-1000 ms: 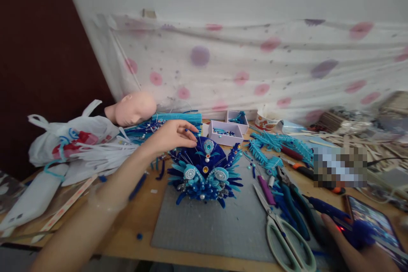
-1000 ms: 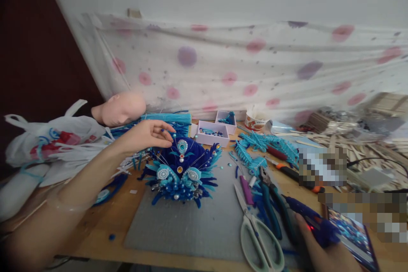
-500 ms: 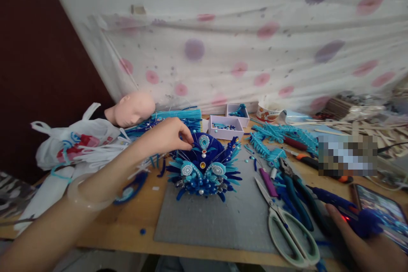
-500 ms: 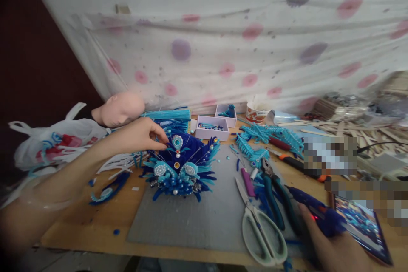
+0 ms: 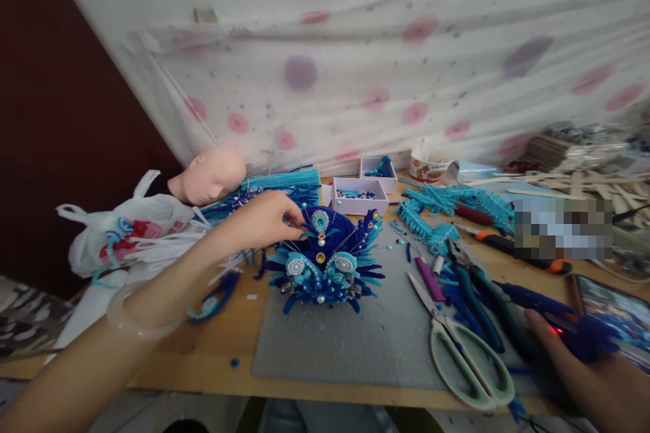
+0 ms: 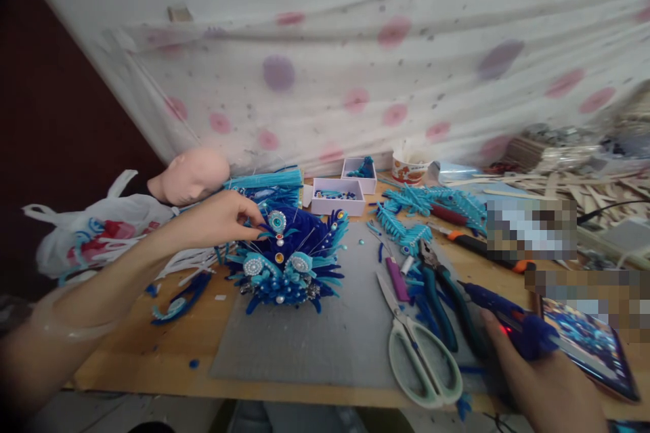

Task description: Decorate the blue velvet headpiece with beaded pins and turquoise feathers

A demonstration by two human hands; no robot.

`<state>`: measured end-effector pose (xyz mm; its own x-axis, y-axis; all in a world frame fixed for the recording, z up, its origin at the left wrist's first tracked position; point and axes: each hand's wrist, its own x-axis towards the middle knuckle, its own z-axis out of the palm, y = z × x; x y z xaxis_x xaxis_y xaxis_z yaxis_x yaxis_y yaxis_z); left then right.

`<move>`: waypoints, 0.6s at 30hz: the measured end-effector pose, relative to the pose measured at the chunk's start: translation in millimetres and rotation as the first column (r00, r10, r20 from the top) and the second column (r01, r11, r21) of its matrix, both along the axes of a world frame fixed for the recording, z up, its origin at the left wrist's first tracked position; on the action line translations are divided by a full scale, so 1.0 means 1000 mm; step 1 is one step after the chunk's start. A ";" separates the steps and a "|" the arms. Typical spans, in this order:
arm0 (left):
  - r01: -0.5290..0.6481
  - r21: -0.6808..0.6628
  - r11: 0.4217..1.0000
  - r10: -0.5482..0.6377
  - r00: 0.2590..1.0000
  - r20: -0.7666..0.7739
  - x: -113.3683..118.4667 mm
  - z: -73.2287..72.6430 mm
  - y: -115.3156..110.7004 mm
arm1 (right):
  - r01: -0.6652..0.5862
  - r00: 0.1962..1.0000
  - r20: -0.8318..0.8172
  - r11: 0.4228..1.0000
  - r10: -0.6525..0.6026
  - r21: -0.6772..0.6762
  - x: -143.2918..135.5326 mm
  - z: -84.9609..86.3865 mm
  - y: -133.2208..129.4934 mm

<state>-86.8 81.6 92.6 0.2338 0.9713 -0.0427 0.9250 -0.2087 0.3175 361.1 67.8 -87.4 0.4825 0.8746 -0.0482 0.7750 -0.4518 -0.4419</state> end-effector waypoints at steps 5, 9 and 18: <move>-0.004 0.002 1.000 0.004 1.000 -0.003 0.000 0.000 -0.002 | 0.039 0.998 -0.051 0.995 -0.043 -0.092 0.003 -0.003 0.002; 0.005 0.005 1.000 -0.005 1.000 -0.005 0.001 -0.001 -0.001 | 0.049 0.995 -0.079 0.995 -0.056 -0.089 0.004 -0.003 0.003; 0.020 -0.005 1.000 -0.020 0.999 -0.043 -0.001 0.001 -0.005 | 0.029 0.999 0.027 0.997 -0.027 -0.069 -0.008 0.010 -0.003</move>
<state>-87.4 77.0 93.8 0.2511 0.9663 -0.0572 0.9334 -0.2261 0.2788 353.3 64.6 -77.2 0.5086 0.8557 -0.0952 0.7724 -0.5023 -0.3887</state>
